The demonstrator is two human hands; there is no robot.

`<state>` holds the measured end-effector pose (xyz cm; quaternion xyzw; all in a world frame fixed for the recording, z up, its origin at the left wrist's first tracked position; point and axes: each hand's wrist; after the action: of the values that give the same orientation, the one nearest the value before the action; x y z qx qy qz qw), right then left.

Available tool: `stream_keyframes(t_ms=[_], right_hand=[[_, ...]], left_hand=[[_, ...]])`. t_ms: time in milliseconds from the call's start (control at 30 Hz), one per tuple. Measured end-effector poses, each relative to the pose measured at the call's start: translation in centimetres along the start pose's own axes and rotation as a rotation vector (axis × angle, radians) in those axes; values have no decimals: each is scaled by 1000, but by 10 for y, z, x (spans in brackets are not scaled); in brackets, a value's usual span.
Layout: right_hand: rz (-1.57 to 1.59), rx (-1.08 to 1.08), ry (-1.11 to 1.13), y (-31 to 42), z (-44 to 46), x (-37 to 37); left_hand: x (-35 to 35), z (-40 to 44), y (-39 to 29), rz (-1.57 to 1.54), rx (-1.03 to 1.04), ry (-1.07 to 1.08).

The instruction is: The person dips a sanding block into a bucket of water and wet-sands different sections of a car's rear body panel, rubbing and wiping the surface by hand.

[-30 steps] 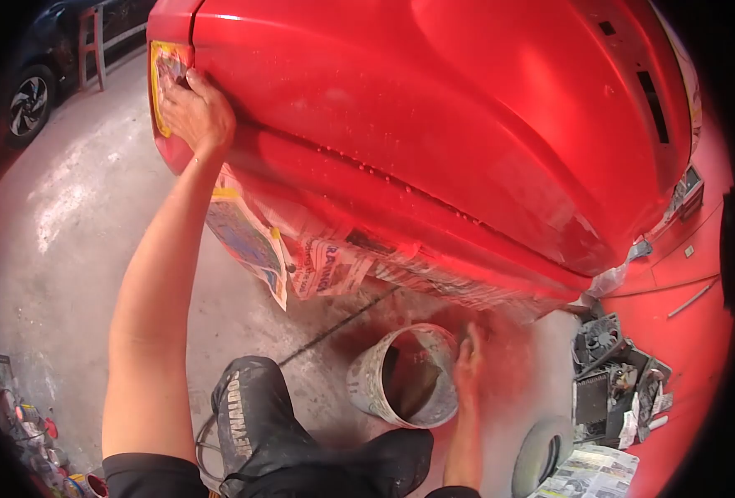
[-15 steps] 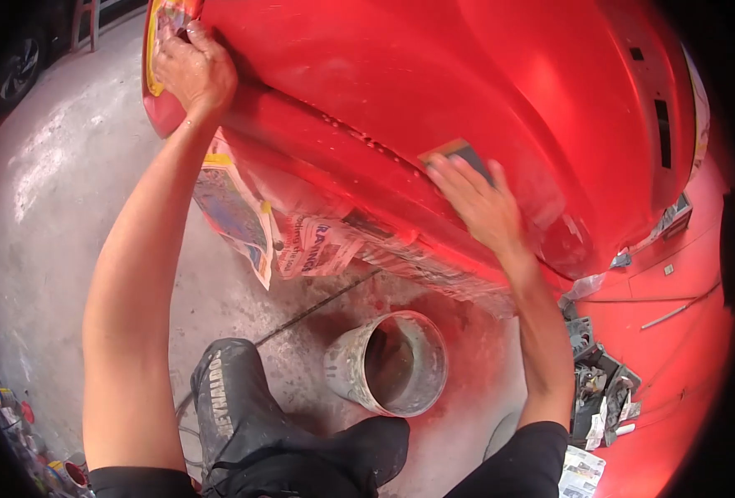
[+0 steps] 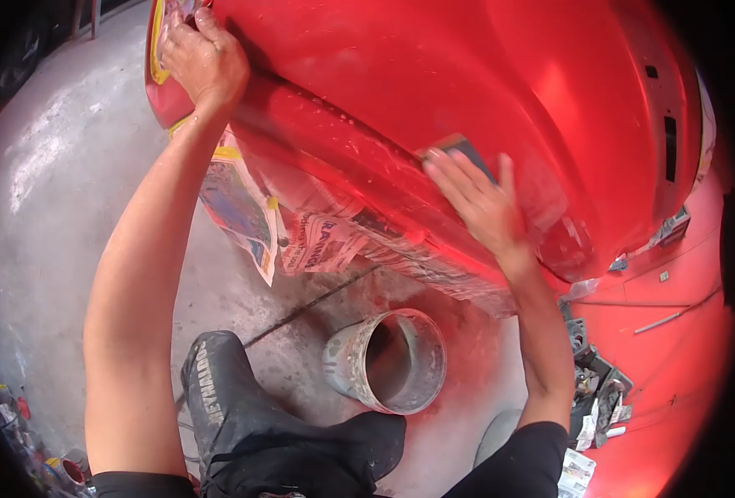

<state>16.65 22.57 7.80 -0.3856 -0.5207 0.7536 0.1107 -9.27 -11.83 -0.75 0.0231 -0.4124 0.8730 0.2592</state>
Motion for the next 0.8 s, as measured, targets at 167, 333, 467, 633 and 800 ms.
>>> stream_keyframes(t_ms=[167,333,467,633,800], right_hand=[[66,-33,-152,25,97,-15],[154,-20,-245,36,138,-16],[15,39,10,10,17,-5],[-25,-9,-108,34,100,-12],[58,-1,-180,37,129,-23]], left_hand=[[-19,4,-22,143,-147,153],[2,6,5,65,-34,43],[0,4,10,60,9,51],[-3,4,0,-34,-18,45],[-10,4,-11,-27,-121,131]])
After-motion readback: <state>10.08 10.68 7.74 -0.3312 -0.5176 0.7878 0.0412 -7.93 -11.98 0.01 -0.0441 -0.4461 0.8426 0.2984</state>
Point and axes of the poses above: each hand's wrist, its own z-axis towards the middle knuckle, its own x-axis out of the palm, y = z × x, and after that the axes turned 1 degree about -y, right-handed
